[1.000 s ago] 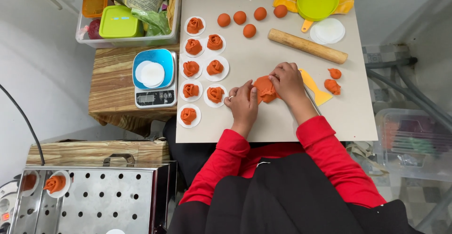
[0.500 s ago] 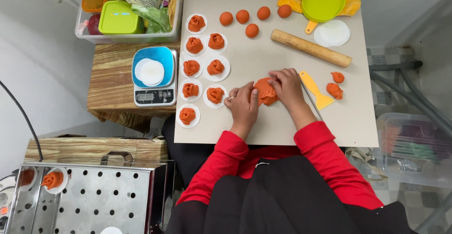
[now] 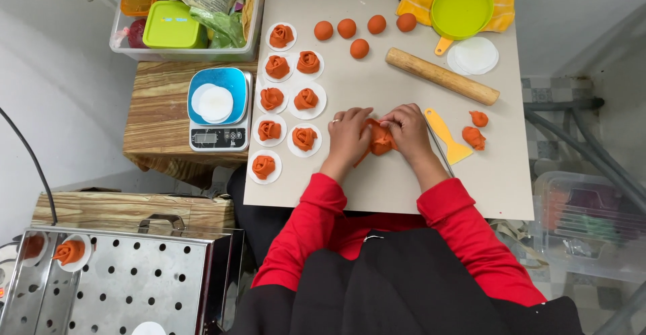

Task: Shaping a piece of orange dough into a bow using a small tool and hand folding.

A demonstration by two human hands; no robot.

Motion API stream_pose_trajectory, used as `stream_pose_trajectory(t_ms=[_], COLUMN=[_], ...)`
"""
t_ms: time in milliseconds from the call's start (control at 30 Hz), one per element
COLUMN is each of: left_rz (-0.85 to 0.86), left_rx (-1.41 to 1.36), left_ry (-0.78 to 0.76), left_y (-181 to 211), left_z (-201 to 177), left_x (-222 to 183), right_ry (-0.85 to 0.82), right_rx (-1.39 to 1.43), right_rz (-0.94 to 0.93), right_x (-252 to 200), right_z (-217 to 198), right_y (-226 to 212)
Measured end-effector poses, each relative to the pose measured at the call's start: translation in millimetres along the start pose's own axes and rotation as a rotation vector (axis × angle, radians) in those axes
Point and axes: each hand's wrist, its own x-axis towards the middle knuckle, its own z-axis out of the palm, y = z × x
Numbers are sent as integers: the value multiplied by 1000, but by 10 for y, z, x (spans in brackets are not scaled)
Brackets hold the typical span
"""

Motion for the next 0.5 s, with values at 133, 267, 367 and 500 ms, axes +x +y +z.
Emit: stream_pose_trajectory(t_ms=[133, 267, 367, 500], left_rz=[82, 125, 173, 189], left_rx=[-29, -31, -24, -29], left_ry=[-75, -59, -7, 46], left_y=[106, 48, -5, 22], left_z=[-100, -76, -63, -83], left_x=[93, 106, 95, 79], right_ry=[10, 10, 13, 35], right_rx=[38, 51, 44, 41], right_rz=[2, 4, -5, -26], right_x=[6, -1, 16, 36], right_z=[0, -6, -33, -62], right_y=[25, 33, -46, -110])
